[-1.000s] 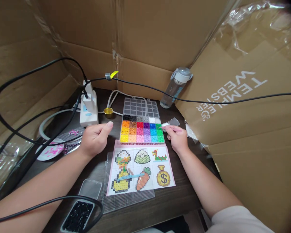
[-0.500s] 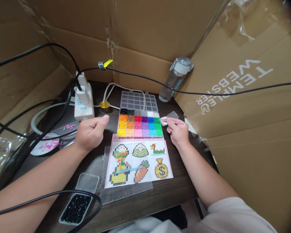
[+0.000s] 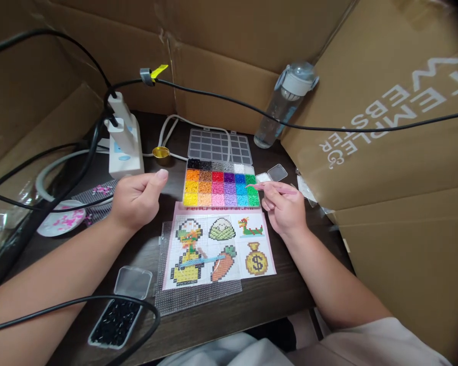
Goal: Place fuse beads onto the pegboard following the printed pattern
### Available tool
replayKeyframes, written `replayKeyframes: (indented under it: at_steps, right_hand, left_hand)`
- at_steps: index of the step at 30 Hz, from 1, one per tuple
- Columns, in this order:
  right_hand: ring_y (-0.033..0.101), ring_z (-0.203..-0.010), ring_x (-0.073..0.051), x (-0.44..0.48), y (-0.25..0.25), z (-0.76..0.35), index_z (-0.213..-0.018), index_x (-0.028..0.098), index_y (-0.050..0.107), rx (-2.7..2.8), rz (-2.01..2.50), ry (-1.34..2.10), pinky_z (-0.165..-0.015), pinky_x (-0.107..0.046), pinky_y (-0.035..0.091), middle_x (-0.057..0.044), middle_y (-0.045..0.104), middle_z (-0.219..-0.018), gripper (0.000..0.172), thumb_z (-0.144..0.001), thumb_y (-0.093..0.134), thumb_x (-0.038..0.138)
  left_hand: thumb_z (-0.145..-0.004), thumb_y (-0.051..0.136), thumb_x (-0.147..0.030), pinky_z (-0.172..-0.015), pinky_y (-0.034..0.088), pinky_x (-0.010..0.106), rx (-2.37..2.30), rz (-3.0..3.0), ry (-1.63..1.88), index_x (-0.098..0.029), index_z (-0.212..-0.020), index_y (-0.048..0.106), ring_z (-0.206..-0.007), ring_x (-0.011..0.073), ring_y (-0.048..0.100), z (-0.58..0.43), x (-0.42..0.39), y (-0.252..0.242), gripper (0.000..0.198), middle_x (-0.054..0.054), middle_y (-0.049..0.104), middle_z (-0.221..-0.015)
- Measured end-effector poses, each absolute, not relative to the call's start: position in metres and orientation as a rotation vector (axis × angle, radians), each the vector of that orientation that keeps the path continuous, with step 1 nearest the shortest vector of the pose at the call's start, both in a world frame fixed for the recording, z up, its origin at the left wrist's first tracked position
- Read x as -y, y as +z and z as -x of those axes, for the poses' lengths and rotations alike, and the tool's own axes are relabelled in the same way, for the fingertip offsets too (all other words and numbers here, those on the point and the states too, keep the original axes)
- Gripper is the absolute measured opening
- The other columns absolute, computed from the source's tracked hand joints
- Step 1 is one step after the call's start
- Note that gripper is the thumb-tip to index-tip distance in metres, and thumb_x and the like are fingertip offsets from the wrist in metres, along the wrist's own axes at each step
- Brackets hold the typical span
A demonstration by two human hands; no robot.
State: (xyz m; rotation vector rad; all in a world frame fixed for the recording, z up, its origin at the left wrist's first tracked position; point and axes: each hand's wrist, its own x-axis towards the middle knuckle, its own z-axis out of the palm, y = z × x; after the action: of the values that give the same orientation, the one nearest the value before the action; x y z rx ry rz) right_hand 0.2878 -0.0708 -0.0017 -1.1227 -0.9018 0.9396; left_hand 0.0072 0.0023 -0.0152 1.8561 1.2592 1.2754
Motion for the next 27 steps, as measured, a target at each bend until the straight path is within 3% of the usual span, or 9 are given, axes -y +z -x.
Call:
replayKeyframes:
  at_steps: [7, 9, 13, 16, 23, 27]
  right_hand:
    - [0.038, -0.04, -0.003, 0.086, -0.009, -0.274, -0.078, 0.023, 0.077, 0.999, 1.082, 1.117, -0.037, -0.021, 0.029, -0.003, 0.073, -0.07, 0.007, -0.079, 0.072, 0.028]
    - [0.041, -0.04, -0.005, 0.093, -0.009, -0.269, -0.081, 0.023, 0.078, 1.12, 1.115, 1.152, -0.038, -0.021, 0.033, -0.002, 0.071, -0.064, 0.008, -0.081, 0.071, 0.027]
    - [0.067, -0.066, -0.014, 0.104, -0.004, -0.257, -0.081, 0.023, 0.079, 1.457, 1.104, 1.095, -0.06, -0.027, 0.055, -0.005, 0.077, -0.082, 0.008, -0.08, 0.071, 0.021]
    - [0.072, -0.078, -0.018, 0.106, 0.001, -0.249, -0.082, 0.022, 0.079, 1.6, 1.046, 1.066, -0.072, -0.03, 0.058, -0.005, 0.077, -0.082, 0.01, -0.079, 0.072, 0.017]
    - [0.072, -0.079, -0.017, 0.103, -0.003, -0.255, -0.082, 0.024, 0.079, 1.523, 1.072, 1.098, -0.07, -0.029, 0.057, -0.004, 0.078, -0.085, 0.01, -0.08, 0.071, 0.018]
    - [0.064, -0.059, -0.012, 0.098, -0.009, -0.269, -0.082, 0.023, 0.078, 1.4, 1.11, 1.11, -0.051, -0.025, 0.05, -0.005, 0.077, -0.084, 0.006, -0.079, 0.073, 0.023]
  left_hand:
    - [-0.089, 0.05, -0.047, -0.045, 0.021, 0.031, -1.186, -1.857, 1.318, -0.018, -0.044, 0.032, -0.044, 0.0085, 0.03, -0.007, -0.003, -0.017, 0.056, -0.003, 0.03, -0.045]
    - [-0.089, 0.049, -0.047, -0.044, 0.019, 0.031, -1.183, -1.871, 1.324, -0.018, -0.044, 0.032, -0.043, 0.0087, 0.028, -0.008, -0.002, -0.017, 0.057, -0.003, 0.029, -0.044]
    - [-0.089, 0.049, -0.049, -0.044, 0.018, 0.032, -1.166, -1.871, 1.317, -0.019, -0.043, 0.03, -0.041, 0.0091, 0.027, -0.01, -0.001, -0.015, 0.058, -0.002, 0.028, -0.043]
    - [-0.088, 0.05, -0.049, -0.044, 0.017, 0.034, -1.149, -1.86, 1.322, -0.019, -0.042, 0.029, -0.041, 0.0098, 0.026, -0.011, -0.001, -0.015, 0.058, -0.001, 0.027, -0.043]
    - [-0.089, 0.05, -0.047, -0.043, 0.017, 0.033, -1.123, -1.869, 1.337, -0.019, -0.043, 0.029, -0.041, 0.0092, 0.025, -0.011, -0.001, -0.015, 0.058, -0.002, 0.027, -0.043]
    - [-0.09, 0.05, -0.046, -0.043, 0.02, 0.03, -1.137, -1.892, 1.354, -0.018, -0.043, 0.032, -0.042, 0.0075, 0.028, -0.01, -0.001, -0.016, 0.057, -0.003, 0.029, -0.044]
